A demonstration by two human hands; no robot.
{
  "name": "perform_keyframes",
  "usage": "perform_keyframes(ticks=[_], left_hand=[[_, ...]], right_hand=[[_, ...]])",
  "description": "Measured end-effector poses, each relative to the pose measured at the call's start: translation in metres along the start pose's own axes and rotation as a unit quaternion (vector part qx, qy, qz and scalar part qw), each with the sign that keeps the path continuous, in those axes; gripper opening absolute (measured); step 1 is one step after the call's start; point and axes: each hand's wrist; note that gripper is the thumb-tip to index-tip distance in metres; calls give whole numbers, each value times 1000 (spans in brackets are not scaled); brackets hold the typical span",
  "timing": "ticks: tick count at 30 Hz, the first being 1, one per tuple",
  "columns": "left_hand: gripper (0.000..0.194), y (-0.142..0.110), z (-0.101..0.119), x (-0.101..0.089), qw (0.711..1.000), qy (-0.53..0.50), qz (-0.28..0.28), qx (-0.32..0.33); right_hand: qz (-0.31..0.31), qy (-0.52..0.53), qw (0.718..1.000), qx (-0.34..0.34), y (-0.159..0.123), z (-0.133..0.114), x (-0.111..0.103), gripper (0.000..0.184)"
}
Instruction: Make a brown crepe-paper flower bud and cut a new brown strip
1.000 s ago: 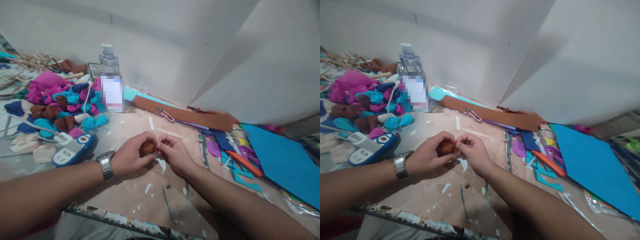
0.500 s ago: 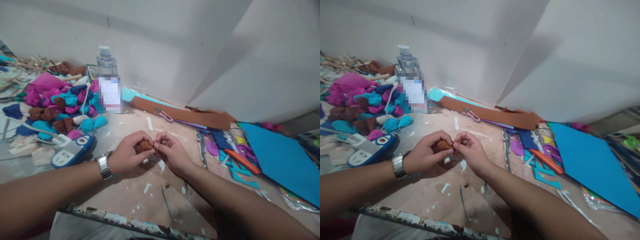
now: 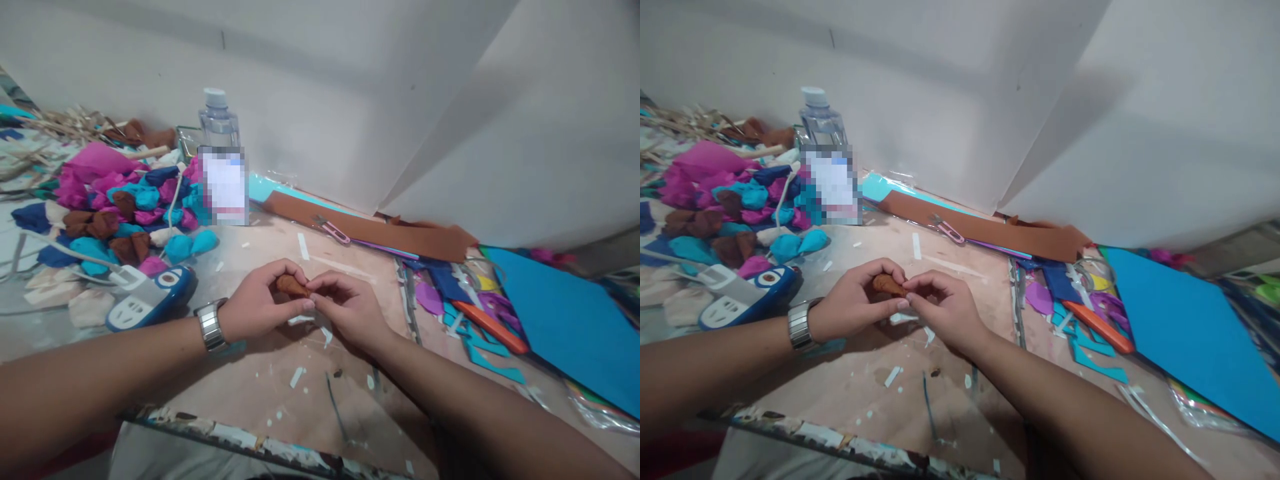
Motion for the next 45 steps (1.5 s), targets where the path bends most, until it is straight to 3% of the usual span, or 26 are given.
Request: perform_keyframes(ticks=[9,15,23,29,38,45], left_hand=[[30,-1,1,2,1000,-10,0,-3],[27,0,0,2,1000,4,3,7],[23,-1,1,1,999,36,17,24],[21,0,1,1,999,30,29,19],[28,-1,2,2,1000,-6,5,-3],[27,-2,3,1,1000,-2,-3,21]], right_hand=[[-39,-167,967,-190,3,-6,-6,8],[-46,-224,947,-227,4,-8,-8,10],[-63,-245,937,-242,5,-9,-8,7],[-70,-242,944,-214,5,-8,-7,4],[-44,-221,960,-168,4,-10,-7,23],[-27,-207,969,-132,3,-8,-7,28]])
Point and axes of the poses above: each hand's wrist, its own y-axis towards the middle knuckle, its own x-axis out of the palm, z = x × y, and after that the axes turned 14 degrees about -x, right-handed
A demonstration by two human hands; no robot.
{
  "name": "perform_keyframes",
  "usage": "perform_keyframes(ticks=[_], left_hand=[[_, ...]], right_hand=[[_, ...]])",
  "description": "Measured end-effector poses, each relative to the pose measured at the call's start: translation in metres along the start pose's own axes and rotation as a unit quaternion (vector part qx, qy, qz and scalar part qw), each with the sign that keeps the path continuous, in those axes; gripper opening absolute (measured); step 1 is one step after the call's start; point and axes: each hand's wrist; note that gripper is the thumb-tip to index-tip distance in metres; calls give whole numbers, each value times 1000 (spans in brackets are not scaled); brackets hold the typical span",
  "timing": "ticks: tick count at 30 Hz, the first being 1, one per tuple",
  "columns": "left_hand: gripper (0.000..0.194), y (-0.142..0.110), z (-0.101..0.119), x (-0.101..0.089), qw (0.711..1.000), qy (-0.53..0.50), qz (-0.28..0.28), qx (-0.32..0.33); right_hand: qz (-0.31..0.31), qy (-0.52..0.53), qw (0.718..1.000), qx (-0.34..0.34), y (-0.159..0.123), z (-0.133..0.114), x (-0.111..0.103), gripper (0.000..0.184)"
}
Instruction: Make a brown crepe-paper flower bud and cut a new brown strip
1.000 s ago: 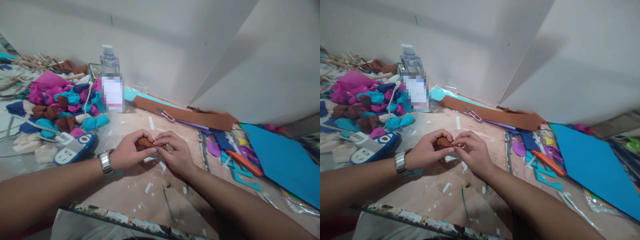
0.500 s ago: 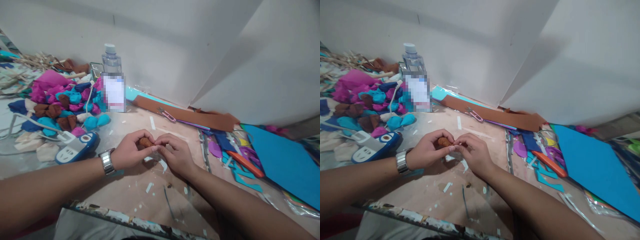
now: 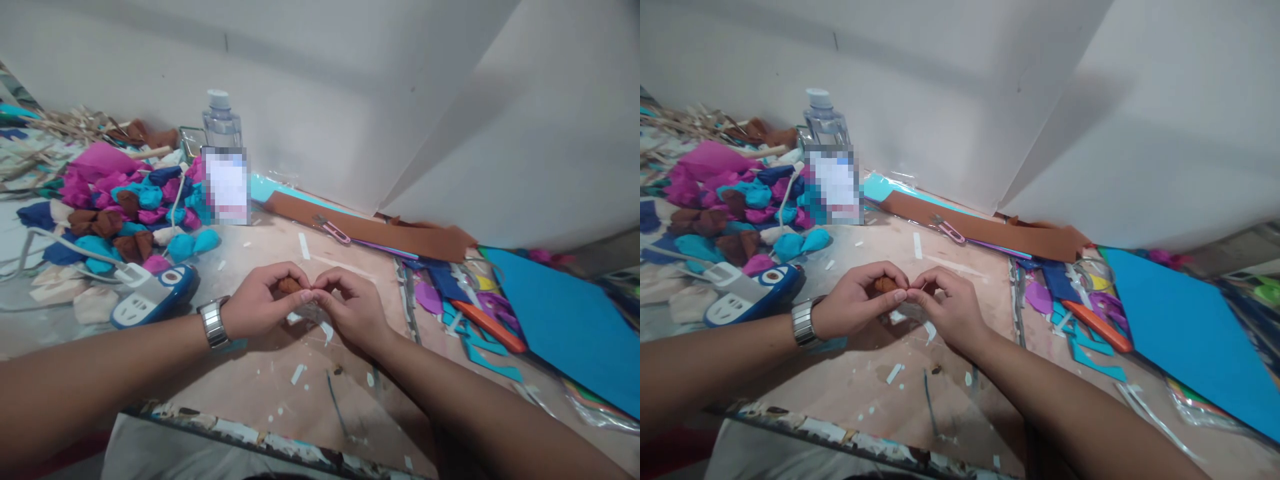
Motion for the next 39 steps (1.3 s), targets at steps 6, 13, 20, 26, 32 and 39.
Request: perform_keyframes(ticks=[6,13,20,26,32,39], left_hand=[[24,1,-3,0,999,33,20,30],[28,2,-5,-1,993,79,52,69],[31,1,-2,-2,989,121,66,63],[27,1,-1,-1,992,96,72,48],[30,2,0,0,995,77,60,13],[35,2,-8,1,997,53,48,32]], right_hand=[[-3,27,999,43,-1,1,2,21],[12,93,989,111,-2,0,5,25],[13,103,989,102,-5,4,5,22],[7,102,991,85,-5,3,6,23],[-25,50,996,73,-4,2,6,23],[-17,145,982,123,-4,-2,10,34]])
Point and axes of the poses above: each hand's wrist, its own y-axis towards the middle knuckle, its own x-axis out of the palm, z = x × y, and after that the axes turned 14 degrees about -x, right-handed
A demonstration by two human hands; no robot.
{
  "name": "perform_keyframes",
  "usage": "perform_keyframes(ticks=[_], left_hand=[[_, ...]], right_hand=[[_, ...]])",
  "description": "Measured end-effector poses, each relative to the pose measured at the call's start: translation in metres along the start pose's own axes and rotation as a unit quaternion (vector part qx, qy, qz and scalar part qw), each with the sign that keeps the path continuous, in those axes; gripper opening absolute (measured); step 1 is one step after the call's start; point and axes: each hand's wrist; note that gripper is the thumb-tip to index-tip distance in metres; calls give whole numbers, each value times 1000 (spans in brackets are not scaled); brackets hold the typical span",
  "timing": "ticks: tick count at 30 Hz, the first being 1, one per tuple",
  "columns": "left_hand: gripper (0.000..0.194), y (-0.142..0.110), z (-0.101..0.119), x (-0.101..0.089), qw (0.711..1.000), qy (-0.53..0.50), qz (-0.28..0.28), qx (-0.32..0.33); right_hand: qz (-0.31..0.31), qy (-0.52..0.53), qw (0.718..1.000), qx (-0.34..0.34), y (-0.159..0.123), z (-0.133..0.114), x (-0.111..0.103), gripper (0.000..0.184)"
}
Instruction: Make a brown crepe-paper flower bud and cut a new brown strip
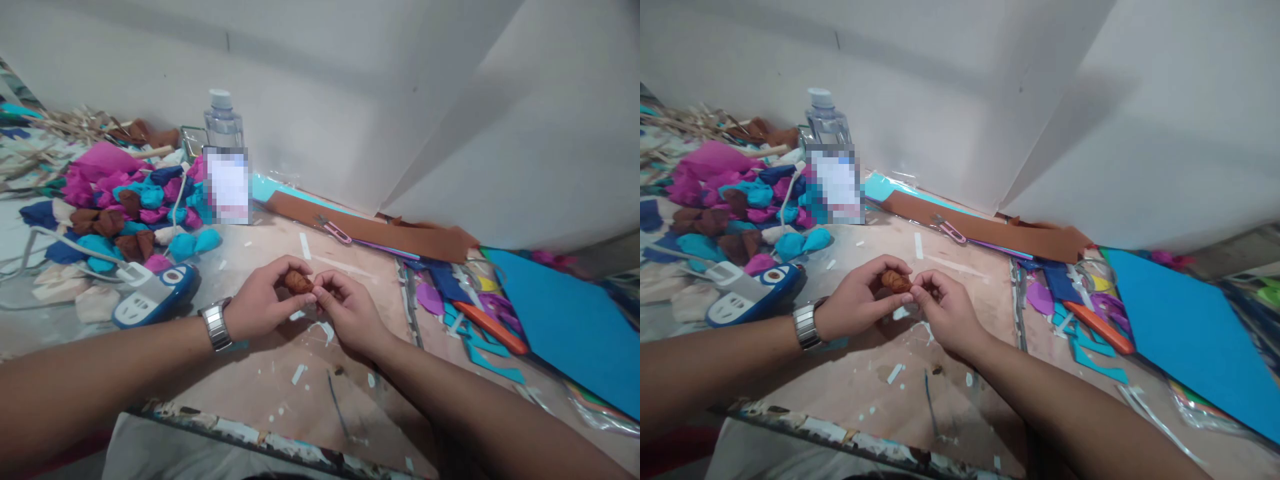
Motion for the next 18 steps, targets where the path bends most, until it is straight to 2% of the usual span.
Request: perform_keyframes(ticks=[4,8,13,15,18], left_hand=[[39,2,-4,2,995,-91,-22,-28],[37,0,-3,4,994,-107,-22,-14],[14,-5,2,3,998,-19,-1,53],[19,-5,2,3,998,-3,0,58],[33,-4,0,3,1000,-17,-12,17]], right_hand=[[8,62,996,56,-1,-2,4,42],[10,93,993,72,-2,-1,7,44],[9,71,997,30,-3,3,7,32],[11,48,999,12,-2,6,7,27],[21,30,999,-4,-2,6,6,23]])
Point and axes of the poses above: each hand's wrist, its own y-axis towards the middle knuckle, its own x-axis out of the palm, z = x × y, and after that the axes turned 14 degrees about -x, right-handed
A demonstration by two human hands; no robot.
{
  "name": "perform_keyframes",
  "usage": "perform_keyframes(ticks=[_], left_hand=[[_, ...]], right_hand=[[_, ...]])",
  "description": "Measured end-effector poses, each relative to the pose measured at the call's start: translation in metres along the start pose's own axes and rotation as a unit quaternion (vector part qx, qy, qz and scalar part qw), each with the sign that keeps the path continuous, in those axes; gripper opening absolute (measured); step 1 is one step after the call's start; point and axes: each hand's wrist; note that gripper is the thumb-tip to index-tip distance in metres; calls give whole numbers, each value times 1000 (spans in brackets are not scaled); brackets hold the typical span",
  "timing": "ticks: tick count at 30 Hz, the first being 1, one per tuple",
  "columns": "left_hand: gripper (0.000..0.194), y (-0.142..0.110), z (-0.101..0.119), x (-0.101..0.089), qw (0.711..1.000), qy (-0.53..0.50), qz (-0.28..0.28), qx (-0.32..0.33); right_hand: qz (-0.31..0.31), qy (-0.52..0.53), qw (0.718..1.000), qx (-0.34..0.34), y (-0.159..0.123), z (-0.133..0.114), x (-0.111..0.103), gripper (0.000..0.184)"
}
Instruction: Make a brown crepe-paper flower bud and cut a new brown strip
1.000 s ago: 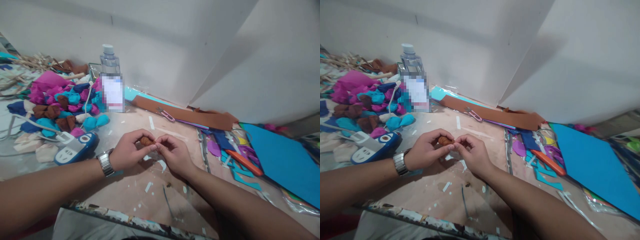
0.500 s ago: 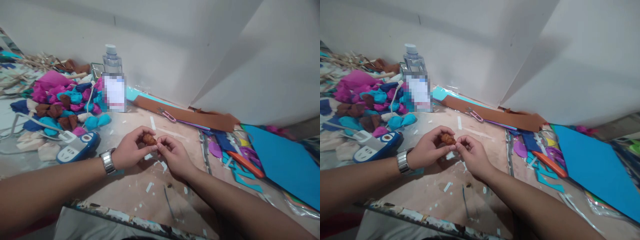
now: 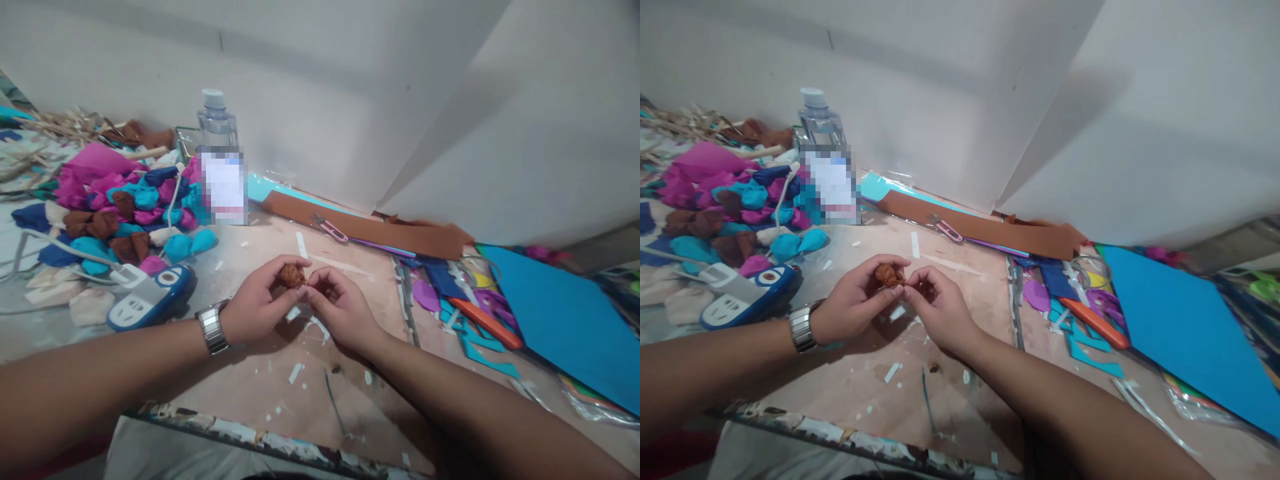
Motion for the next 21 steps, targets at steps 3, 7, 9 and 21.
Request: perform_keyframes(ticks=[3,7,9,21], left_hand=[[44,1,-3,1,1000,1,-11,-22],[60,2,-6,3,997,65,-49,5],[66,0,-5,4,994,86,-66,6],[20,4,-4,-1,999,38,-9,-7]], right_hand=[[4,-8,1000,-13,1,-4,0,26],[-30,-31,999,-20,3,-9,-4,49],[-57,-62,996,-21,5,-8,-6,47],[34,139,989,26,5,-7,-2,32]])
Point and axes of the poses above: each hand's wrist, its own y-axis towards the middle knuckle, its own x-axis out of the palm, z = x × y, and after that the axes turned 14 degrees about -x, right-handed
